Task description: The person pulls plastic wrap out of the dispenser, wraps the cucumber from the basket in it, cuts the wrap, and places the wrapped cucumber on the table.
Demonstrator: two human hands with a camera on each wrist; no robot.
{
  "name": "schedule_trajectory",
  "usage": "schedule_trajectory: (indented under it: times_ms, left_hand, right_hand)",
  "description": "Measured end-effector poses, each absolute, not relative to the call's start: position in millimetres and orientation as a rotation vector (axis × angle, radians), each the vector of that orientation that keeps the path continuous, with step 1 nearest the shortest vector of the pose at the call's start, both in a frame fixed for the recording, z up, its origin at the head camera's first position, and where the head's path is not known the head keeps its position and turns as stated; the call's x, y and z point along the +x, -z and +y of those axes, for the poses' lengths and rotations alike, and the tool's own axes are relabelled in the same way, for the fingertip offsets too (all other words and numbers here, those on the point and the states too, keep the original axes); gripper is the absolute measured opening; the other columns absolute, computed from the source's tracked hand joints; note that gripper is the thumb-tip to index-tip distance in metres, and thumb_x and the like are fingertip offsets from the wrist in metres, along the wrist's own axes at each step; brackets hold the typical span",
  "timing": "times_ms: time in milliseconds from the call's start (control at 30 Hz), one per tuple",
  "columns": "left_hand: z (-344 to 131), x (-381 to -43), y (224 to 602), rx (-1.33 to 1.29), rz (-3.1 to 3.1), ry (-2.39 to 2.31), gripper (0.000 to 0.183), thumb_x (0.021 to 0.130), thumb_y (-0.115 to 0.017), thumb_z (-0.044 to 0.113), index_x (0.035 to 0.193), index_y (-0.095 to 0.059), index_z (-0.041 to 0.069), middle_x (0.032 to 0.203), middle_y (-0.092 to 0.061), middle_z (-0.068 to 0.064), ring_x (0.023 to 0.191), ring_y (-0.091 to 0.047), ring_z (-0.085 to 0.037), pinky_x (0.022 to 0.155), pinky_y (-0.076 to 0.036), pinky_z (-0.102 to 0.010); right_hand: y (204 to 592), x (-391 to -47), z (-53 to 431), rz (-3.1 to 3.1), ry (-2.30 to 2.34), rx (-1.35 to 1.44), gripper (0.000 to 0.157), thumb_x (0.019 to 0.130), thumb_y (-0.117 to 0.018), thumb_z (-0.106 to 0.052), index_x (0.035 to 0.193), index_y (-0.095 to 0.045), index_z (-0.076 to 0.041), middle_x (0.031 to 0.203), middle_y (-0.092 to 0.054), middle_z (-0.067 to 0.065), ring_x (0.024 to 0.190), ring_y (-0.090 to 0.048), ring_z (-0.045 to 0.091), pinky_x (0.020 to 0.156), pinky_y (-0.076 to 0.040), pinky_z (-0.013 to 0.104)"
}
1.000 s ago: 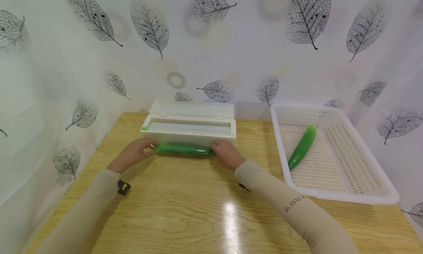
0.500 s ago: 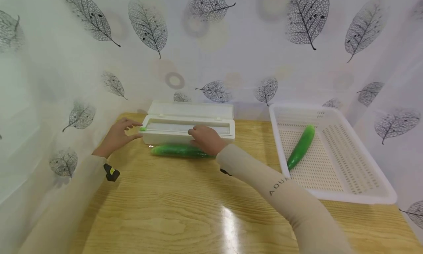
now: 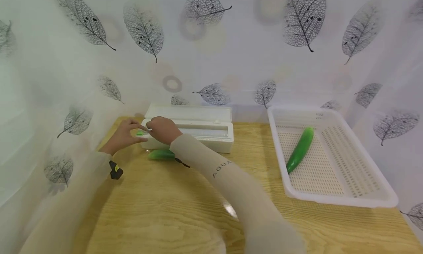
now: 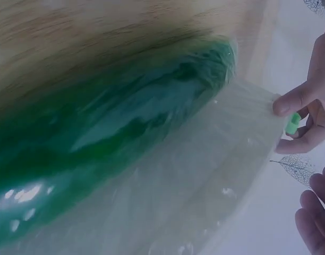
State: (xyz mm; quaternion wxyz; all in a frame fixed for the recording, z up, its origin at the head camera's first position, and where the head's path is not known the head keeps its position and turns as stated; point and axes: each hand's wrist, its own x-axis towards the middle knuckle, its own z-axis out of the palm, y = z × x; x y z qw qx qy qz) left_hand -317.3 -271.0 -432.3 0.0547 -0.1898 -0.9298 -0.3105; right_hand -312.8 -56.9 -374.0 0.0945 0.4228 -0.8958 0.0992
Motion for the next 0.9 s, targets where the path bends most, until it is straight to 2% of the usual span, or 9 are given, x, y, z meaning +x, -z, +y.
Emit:
schedule_trajectory:
  times_ms: [167, 267, 400, 600, 733, 900]
  left_hand:
    - [-273.3, -314.3, 434.8, -0.551, -2.819, 0.912, 0.042, 0.074, -0.080, 0.022, 0.108, -0.068, 0.002, 0.112, -0.047, -0.017, 0.105, -0.039, -0.036, 0.086, -0.036, -0.052]
    - [-273.4, -315.4, 437.2, -0.568, -2.788, 0.900, 0.044, 0.073, -0.081, 0.018, 0.109, -0.066, -0.002, 0.115, -0.046, -0.019, 0.108, -0.037, -0.038, 0.091, -0.032, -0.057]
    - [-273.3, -319.1, 441.0, -0.619, -2.737, 0.896, 0.044, 0.072, -0.081, 0.012, 0.109, -0.066, -0.004, 0.114, -0.045, -0.021, 0.103, -0.039, -0.037, 0.093, -0.027, -0.058]
    - [-274.7, -320.1, 441.9, -0.628, -2.700, 0.907, 0.042, 0.072, -0.079, 0.003, 0.109, -0.064, -0.007, 0.111, -0.044, -0.022, 0.098, -0.039, -0.037, 0.083, -0.034, -0.052]
    - [-276.3, -318.2, 442.1, -0.613, -2.708, 0.933, 0.040, 0.071, -0.079, 0.002, 0.108, -0.065, -0.007, 0.111, -0.044, -0.021, 0.100, -0.038, -0.039, 0.083, -0.035, -0.053]
    - [-277.1, -317.5, 443.3, -0.600, -2.738, 0.927, 0.043, 0.073, -0.079, 0.004, 0.112, -0.063, -0.006, 0.113, -0.042, -0.020, 0.103, -0.036, -0.039, 0.084, -0.035, -0.056]
  right_hand:
    - [382.6, -317.5, -82.0, -2.724, -0.351, 1.239, 0.021, 0.094, -0.059, -0.023, 0.110, -0.070, -0.016, 0.099, -0.069, -0.001, 0.090, -0.063, 0.010, 0.079, -0.052, 0.019]
    - [387.6, -320.2, -90.0, -2.765, -0.361, 1.212, 0.024, 0.094, -0.058, -0.023, 0.115, -0.069, -0.016, 0.103, -0.069, -0.001, 0.093, -0.063, 0.010, 0.081, -0.051, 0.018]
    - [393.0, -322.9, -95.7, -2.787, -0.305, 1.185, 0.024, 0.093, -0.058, -0.025, 0.113, -0.069, -0.017, 0.102, -0.068, -0.002, 0.092, -0.062, 0.009, 0.080, -0.052, 0.019]
    - [398.4, -322.9, -105.3, -2.777, -0.239, 1.190, 0.021, 0.092, -0.060, -0.029, 0.103, -0.071, -0.015, 0.095, -0.068, -0.003, 0.086, -0.062, 0.008, 0.078, -0.051, 0.018]
    - [402.8, -323.6, -111.1, -2.750, -0.132, 1.178, 0.026, 0.088, -0.061, -0.036, 0.105, -0.068, -0.017, 0.095, -0.069, -0.005, 0.086, -0.063, 0.007, 0.080, -0.051, 0.016]
    - [401.8, -325.3, -109.9, -2.748, -0.071, 1.195, 0.029, 0.088, -0.060, -0.037, 0.107, -0.066, -0.015, 0.095, -0.068, -0.004, 0.087, -0.063, 0.007, 0.082, -0.051, 0.017]
